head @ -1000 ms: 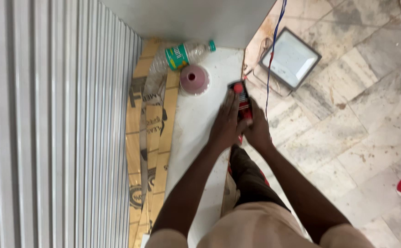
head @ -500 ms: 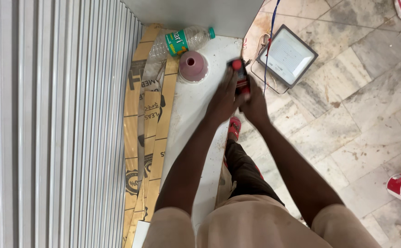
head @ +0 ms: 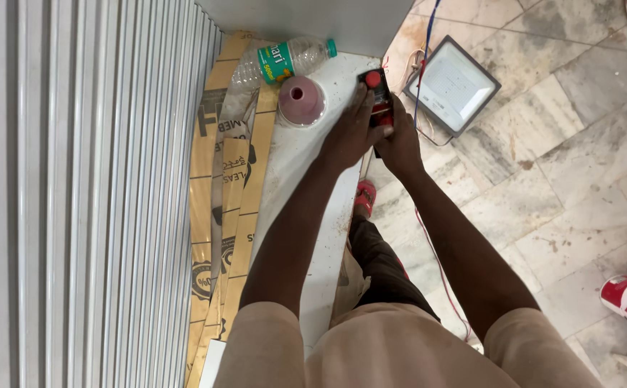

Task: The person uses a red handheld electric sander to smooth a white countertop surface. They then switch to a manual sanding block to continue smoothing the same area.

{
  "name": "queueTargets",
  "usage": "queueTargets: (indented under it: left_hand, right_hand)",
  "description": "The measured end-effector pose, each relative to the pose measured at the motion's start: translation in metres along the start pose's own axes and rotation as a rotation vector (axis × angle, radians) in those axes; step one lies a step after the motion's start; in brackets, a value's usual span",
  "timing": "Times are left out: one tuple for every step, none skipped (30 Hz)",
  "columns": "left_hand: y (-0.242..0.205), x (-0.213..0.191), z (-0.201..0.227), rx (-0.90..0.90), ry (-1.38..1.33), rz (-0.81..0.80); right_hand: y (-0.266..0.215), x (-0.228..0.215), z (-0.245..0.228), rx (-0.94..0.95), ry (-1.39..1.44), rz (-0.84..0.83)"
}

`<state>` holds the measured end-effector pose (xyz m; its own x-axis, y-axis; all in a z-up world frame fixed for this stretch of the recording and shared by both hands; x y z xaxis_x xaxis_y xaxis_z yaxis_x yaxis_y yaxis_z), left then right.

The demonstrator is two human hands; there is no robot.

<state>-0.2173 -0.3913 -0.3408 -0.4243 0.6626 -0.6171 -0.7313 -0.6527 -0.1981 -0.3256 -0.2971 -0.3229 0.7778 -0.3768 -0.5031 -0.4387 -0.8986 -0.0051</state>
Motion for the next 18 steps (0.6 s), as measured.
queueTargets:
  left_hand:
    - [-0.002,0.000,0.001,0.019,-0.003,0.008]
    - [-0.011,0.001,0.001,0.039,-0.006,0.015]
    - [-0.022,-0.001,0.001,0.059,-0.005,0.029]
    - [-0.035,-0.005,0.002,0.066,-0.008,0.043]
    - [-0.060,-0.005,0.004,0.063,-0.020,0.045]
    - [-0.088,-0.004,0.007,0.061,-0.031,0.047]
    - [-0.115,-0.005,0.011,-0.007,-0.064,0.000]
    - [-0.147,-0.006,0.018,-0.074,-0.097,-0.047]
    - [-0.177,-0.008,0.027,-0.055,-0.090,-0.015]
    - [-0.203,-0.010,0.035,-0.036,-0.083,0.017]
    - [-0.225,-0.007,0.039,-0.056,-0.046,-0.002]
    - [-0.234,-0.003,0.037,-0.075,-0.010,-0.021]
    - [-0.237,0.001,0.035,-0.063,-0.009,-0.019]
    - [-0.233,0.005,0.032,-0.051,-0.009,-0.017]
    - [-0.221,0.009,0.026,-0.040,-0.008,-0.012]
    - [-0.202,0.011,0.020,0.003,-0.012,0.007]
    - [-0.174,0.010,0.013,0.053,-0.011,0.037]
    - [-0.148,0.011,0.010,0.067,-0.013,0.052]
  right_hand:
    - [-0.003,0.000,-0.002,-0.150,-0.069,0.020]
    - [-0.013,0.002,-0.002,-0.162,-0.102,0.034]
    - [-0.023,0.006,-0.005,-0.180,-0.131,0.048]
    - [-0.034,0.010,-0.009,-0.198,-0.160,0.062]
    - [-0.054,0.014,-0.010,-0.134,-0.152,0.036]
    - [-0.080,0.021,-0.014,-0.071,-0.144,0.009]
    - [-0.107,0.025,-0.023,-0.071,-0.118,0.005]
    - [-0.135,0.028,-0.035,-0.072,-0.093,0.000]
    - [-0.165,0.032,-0.045,0.027,-0.041,-0.044]
    - [-0.189,0.034,-0.052,0.126,0.011,-0.088]
    - [-0.203,0.035,-0.055,0.154,0.010,-0.118]
    - [-0.213,0.037,-0.056,0.182,0.010,-0.147]
    - [-0.220,0.037,-0.056,0.218,0.008,-0.179]
    - [-0.217,0.036,-0.055,0.146,-0.005,-0.136]
    - [-0.203,0.034,-0.050,0.071,-0.017,-0.094]
    - [-0.188,0.032,-0.046,-0.004,-0.030,-0.053]
    - [-0.163,0.029,-0.037,-0.038,-0.087,-0.007]
    - [-0.137,0.026,-0.030,-0.072,-0.144,0.039]
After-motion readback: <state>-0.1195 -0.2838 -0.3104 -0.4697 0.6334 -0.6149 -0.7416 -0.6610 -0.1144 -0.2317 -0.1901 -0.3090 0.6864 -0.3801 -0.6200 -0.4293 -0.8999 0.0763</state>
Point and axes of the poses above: each hand's wrist, its own y-axis towards the middle knuckle, its own x-axis out of the palm, z = x × y, the point moved 3 cm from there along y, towards the middle knuckle, and after that the axes turned 9 degrees about -x, right-handed, at the moved point
